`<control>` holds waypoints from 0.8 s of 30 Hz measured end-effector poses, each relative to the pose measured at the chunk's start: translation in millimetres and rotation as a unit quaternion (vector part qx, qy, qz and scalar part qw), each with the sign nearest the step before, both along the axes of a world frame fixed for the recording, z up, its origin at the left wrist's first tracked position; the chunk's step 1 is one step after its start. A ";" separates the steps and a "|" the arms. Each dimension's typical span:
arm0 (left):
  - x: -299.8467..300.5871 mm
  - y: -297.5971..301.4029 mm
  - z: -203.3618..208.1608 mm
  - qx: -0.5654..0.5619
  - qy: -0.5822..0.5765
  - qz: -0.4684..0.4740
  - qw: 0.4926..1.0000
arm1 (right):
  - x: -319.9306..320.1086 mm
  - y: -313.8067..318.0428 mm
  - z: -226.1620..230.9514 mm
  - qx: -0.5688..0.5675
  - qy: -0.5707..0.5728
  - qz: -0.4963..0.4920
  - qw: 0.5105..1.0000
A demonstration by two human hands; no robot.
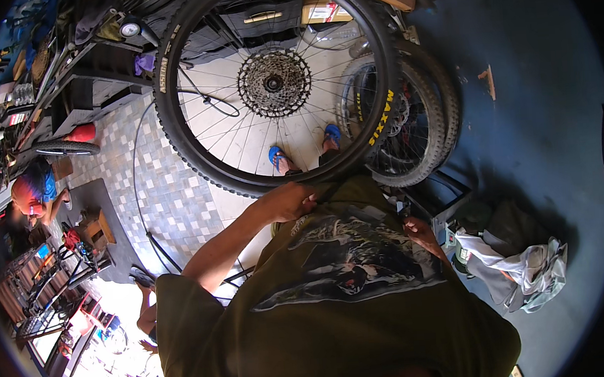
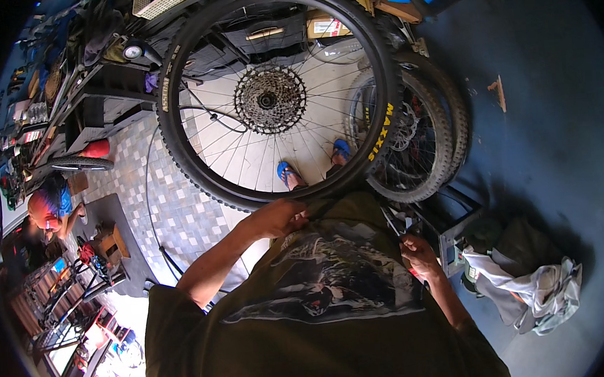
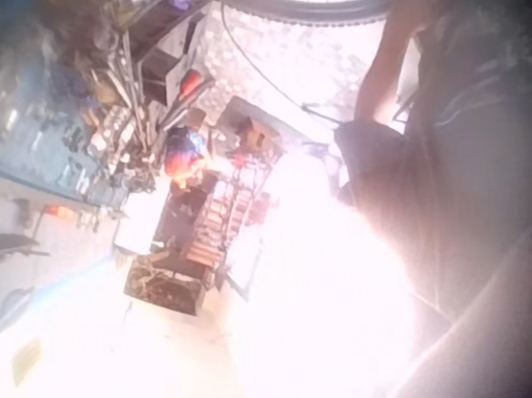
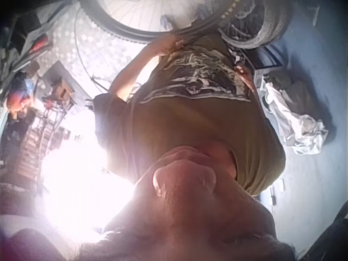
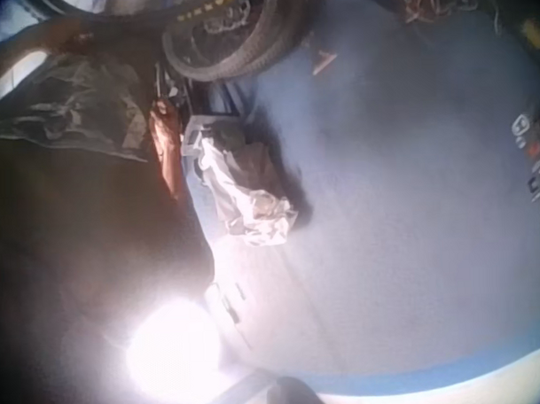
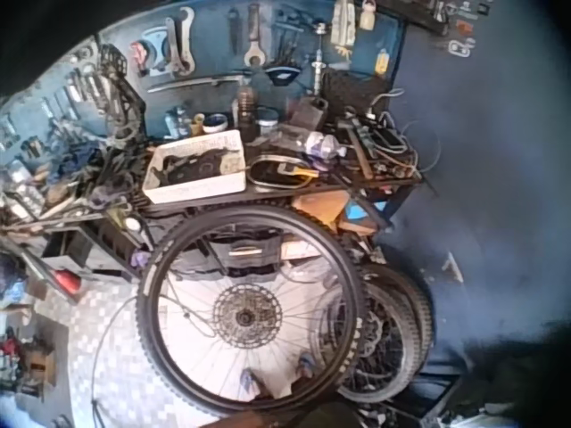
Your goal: The person works on a bicycle wheel's cassette, repeatedly inserting and removing small metal spacers between the sprockets. They then move the wheel aside, pick up a bicycle frame, and adjust the seat post and saddle angle.
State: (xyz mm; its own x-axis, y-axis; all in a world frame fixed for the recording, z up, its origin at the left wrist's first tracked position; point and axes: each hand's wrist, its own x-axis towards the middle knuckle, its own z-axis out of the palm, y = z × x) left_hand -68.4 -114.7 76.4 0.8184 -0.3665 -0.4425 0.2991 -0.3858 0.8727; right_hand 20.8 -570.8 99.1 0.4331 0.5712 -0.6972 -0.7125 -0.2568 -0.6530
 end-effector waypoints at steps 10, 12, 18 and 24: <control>-4.3 -22.6 -27.0 -0.143 -0.025 0.051 0.988 | 26.5 -3.6 6.3 -0.033 0.130 0.077 0.988; 2.1 -29.4 -10.7 -0.086 0.069 0.086 0.990 | 36.5 -0.8 14.7 -0.069 0.193 0.109 0.973; -1.4 -57.6 -16.8 -0.047 0.090 0.121 0.987 | 51.3 -9.8 18.8 -0.124 0.228 0.193 0.946; 23.5 -78.1 -67.0 0.113 0.196 0.083 0.970 | 51.9 -8.8 0.0 -0.114 0.200 0.246 0.941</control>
State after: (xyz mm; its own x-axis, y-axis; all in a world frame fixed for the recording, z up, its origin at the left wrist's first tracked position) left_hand -44.9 -192.8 9.4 0.6098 -0.1008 -0.7861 0.6664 -0.4717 0.5775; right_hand 72.7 -579.6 99.1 -0.1681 0.4495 -0.8773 -0.6471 -0.7217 -0.2458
